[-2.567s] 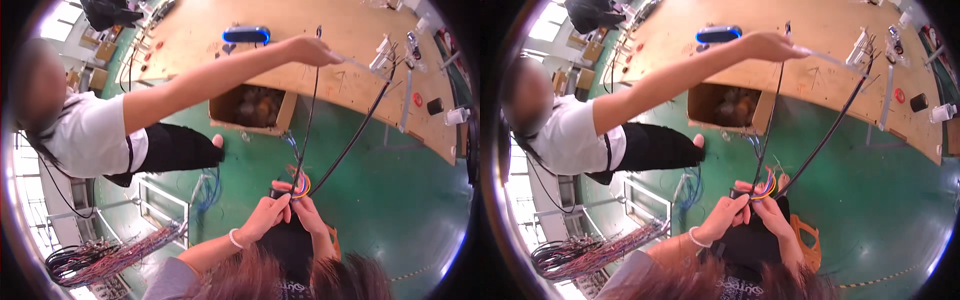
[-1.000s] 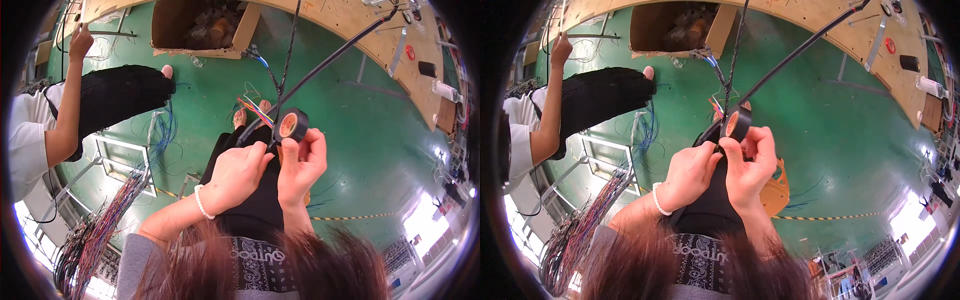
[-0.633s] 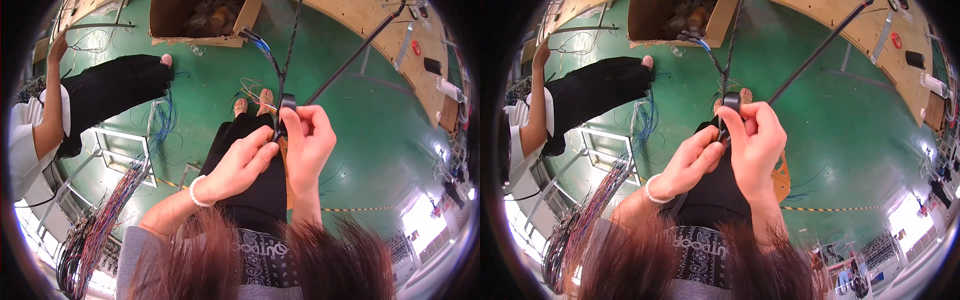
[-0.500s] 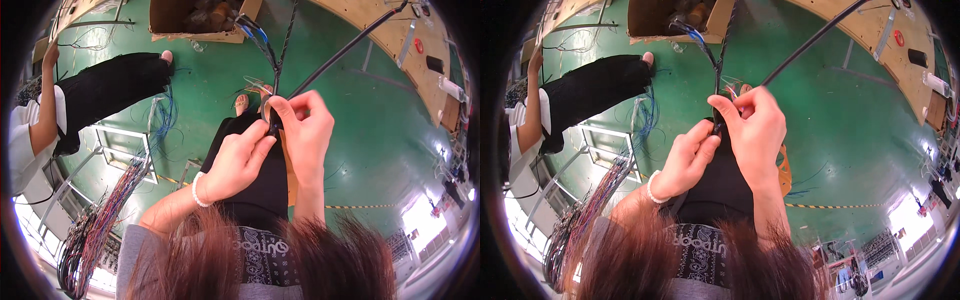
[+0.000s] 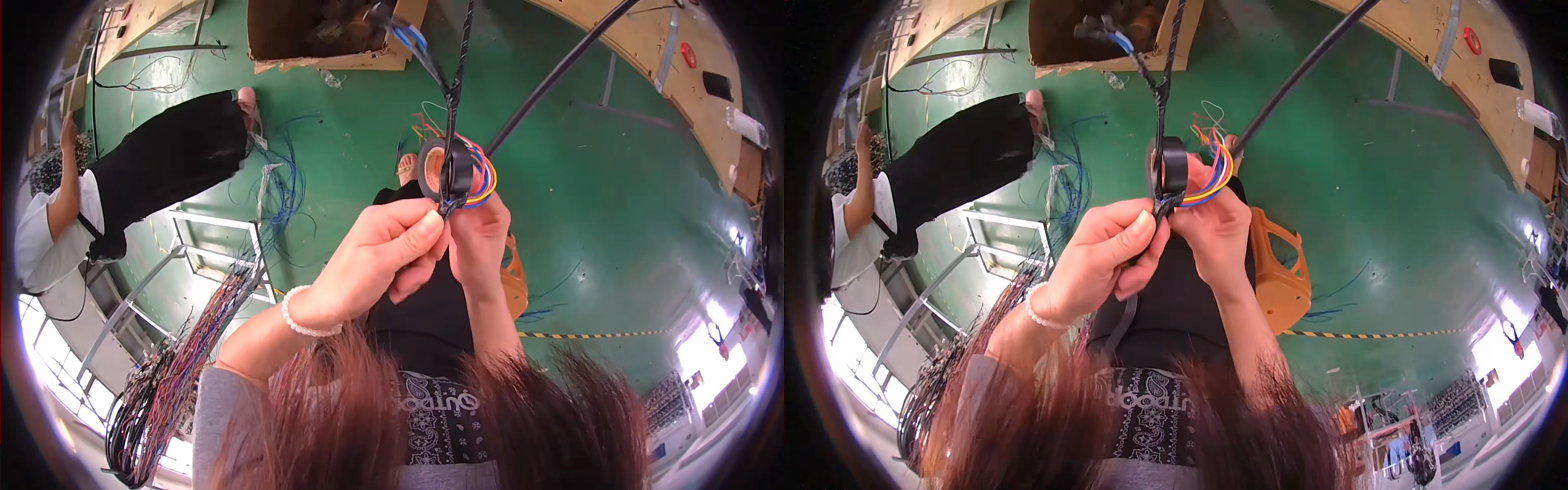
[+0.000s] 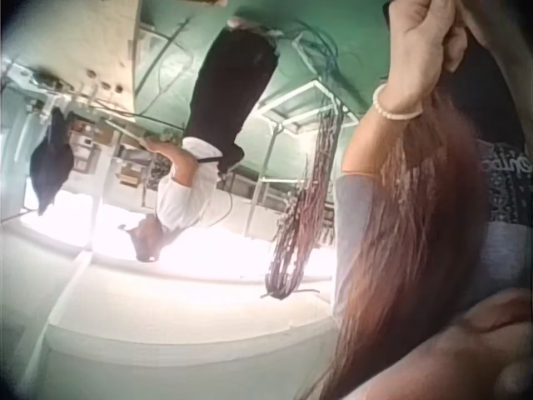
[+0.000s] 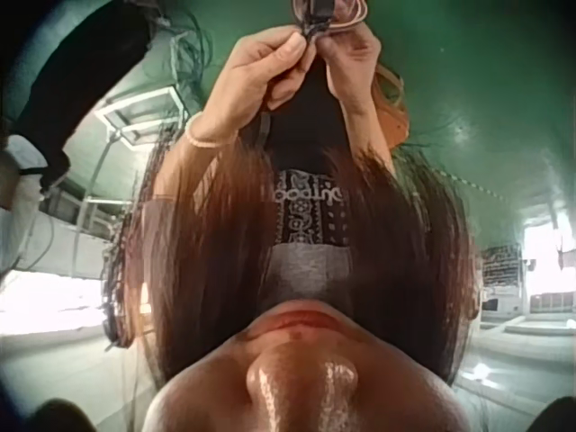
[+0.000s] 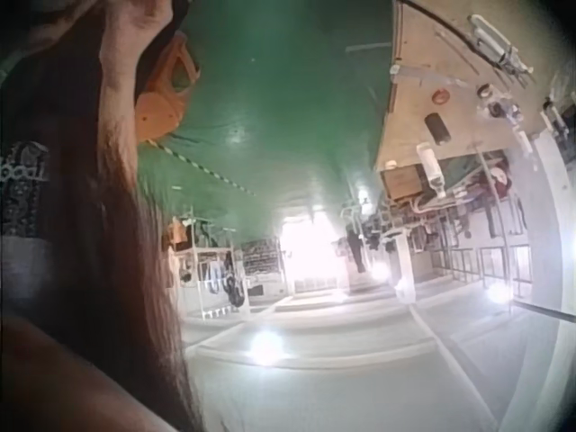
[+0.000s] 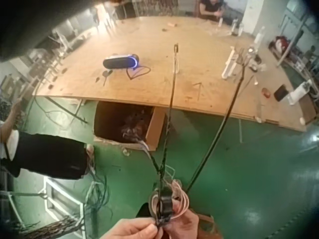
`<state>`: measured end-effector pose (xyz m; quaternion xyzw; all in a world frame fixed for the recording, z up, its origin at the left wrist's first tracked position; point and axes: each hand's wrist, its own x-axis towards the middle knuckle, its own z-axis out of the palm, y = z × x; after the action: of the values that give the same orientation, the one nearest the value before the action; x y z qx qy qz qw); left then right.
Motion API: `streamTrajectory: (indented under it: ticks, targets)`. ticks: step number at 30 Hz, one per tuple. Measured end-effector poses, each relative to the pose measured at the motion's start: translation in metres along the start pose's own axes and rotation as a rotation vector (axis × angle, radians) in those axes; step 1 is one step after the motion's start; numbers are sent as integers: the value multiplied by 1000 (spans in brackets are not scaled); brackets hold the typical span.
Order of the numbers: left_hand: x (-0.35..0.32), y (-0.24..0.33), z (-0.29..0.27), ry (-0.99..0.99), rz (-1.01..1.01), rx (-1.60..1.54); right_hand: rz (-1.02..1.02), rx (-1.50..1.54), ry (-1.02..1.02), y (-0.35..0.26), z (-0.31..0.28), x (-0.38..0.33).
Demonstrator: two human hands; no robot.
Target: Wrapping bundles of electrical wires with tape to form harnesses and hanging them on a rack.
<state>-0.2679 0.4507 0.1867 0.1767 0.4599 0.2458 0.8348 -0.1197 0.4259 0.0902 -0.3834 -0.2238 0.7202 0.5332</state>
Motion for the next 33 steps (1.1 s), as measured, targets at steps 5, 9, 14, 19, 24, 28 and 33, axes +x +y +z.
streamTrajectory:
  ticks: [5, 9, 14, 19, 24, 28, 33]
  targets:
    - [-2, 5, 6, 56, 30, 125, -130, 76, 47, 14, 3, -1]
    - [-2, -7, 0, 164, 182, 367, -107, -318, 30, -3, 18, 7]
    - [-2, 7, -10, 292, 281, 1220, 31, -945, -67, -45, 28, -31]
    - [1, 4, -12, 169, 506, 1351, 167, -752, -230, -107, 49, -23]
    - [3, -3, -10, 235, 567, 1387, 93, -792, -290, -111, 38, 12]
    - [6, -11, -7, 295, 589, 1344, 106, -538, -146, -91, 39, 14]
    - [7, -19, -13, 343, 578, 1240, 15, -559, -117, -79, 38, 8]
